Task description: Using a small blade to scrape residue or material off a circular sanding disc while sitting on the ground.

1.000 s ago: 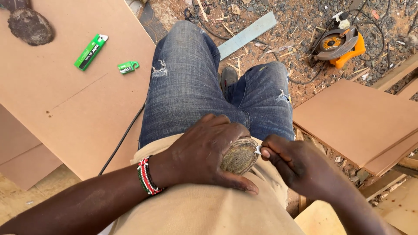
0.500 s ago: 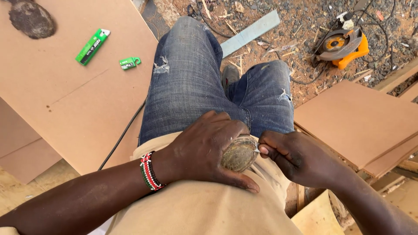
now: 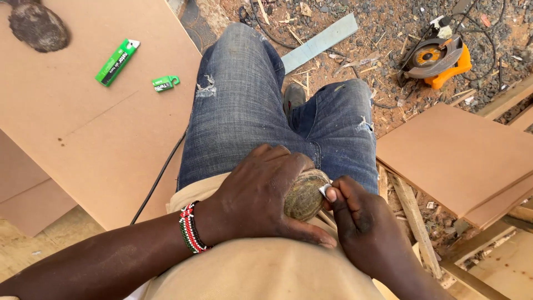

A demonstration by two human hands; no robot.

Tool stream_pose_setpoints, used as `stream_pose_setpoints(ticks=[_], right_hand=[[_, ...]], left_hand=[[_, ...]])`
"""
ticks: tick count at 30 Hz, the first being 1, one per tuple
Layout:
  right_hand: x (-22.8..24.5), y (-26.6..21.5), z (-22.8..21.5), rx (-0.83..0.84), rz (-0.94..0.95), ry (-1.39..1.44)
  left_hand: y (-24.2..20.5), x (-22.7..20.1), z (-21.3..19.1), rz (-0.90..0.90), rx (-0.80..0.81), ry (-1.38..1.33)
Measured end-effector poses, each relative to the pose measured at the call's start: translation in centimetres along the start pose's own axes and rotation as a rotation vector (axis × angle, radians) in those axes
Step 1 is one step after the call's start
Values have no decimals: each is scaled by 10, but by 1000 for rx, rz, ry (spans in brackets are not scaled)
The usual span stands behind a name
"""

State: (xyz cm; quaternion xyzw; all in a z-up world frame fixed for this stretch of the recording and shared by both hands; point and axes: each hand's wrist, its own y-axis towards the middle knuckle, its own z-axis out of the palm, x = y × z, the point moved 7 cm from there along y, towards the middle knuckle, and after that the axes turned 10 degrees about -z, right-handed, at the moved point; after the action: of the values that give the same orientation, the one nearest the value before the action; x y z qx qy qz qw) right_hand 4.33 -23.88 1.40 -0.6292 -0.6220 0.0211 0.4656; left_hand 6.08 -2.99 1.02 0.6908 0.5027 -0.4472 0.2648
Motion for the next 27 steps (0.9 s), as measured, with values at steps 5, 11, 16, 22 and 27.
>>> stream_pose_setpoints(ticks=[5, 11, 16, 22, 27], right_hand=[[6, -5, 11, -66, 58, 145], [7, -5, 11, -102, -4, 136], [-1, 17, -14, 85, -200, -114], [15, 36, -23, 304, -476, -258], [7, 34, -19, 294, -415, -173]], left_hand=[[-1, -2, 0, 6, -67, 24], [-3, -1, -4, 17, -46, -11], [1, 4, 1, 70, 52, -36], [7, 13, 7, 97, 99, -95], [8, 12, 7, 33, 91, -94]])
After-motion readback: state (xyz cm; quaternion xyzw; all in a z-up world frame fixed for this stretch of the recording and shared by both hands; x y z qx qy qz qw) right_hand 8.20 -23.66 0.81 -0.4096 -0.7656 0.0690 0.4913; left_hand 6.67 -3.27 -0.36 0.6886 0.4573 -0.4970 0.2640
